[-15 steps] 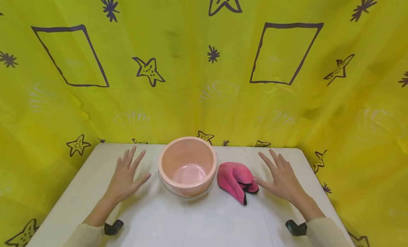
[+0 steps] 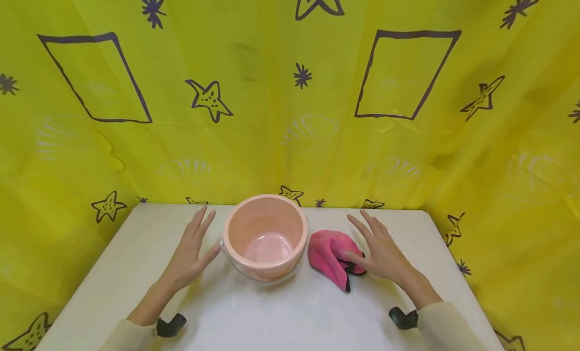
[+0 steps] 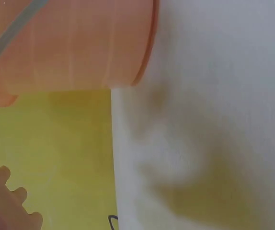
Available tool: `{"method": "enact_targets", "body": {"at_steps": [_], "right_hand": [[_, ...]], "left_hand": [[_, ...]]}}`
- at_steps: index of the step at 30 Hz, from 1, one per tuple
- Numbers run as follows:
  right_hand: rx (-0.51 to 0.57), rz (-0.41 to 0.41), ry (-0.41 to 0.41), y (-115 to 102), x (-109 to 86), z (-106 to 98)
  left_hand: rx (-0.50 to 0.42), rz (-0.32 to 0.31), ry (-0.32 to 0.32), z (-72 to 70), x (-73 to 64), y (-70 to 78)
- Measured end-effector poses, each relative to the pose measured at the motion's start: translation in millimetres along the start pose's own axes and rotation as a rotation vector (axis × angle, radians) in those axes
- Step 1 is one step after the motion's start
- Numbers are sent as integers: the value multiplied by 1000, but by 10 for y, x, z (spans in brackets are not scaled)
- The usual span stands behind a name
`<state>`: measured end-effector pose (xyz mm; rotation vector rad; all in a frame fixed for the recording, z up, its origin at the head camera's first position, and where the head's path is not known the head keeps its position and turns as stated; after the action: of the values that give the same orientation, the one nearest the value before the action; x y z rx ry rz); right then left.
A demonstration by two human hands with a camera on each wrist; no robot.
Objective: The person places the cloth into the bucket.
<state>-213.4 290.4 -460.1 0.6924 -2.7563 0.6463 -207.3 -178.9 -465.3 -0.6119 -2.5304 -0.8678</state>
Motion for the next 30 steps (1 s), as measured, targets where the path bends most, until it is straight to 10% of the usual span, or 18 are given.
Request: {"method": "enact_targets", "body": {"at_steps": [16, 30], "right_hand": [[135, 82, -87, -144, 109, 351], [202, 98, -116, -174, 27, 534]], "left_hand": [[-428, -66, -47, 273, -42, 205], [-590, -119, -48, 403, -94, 269]]}}
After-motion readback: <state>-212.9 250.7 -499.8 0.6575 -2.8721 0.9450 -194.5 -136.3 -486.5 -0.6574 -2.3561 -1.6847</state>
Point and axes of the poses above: each hand's wrist, its own x-axis towards the middle knuckle, its own z-axis out of the palm, y = z × x, the point moved 3 cm from there along x, towards the middle knuckle, and after that the axes turned 1 degree about -z, right-handed, at the moved point
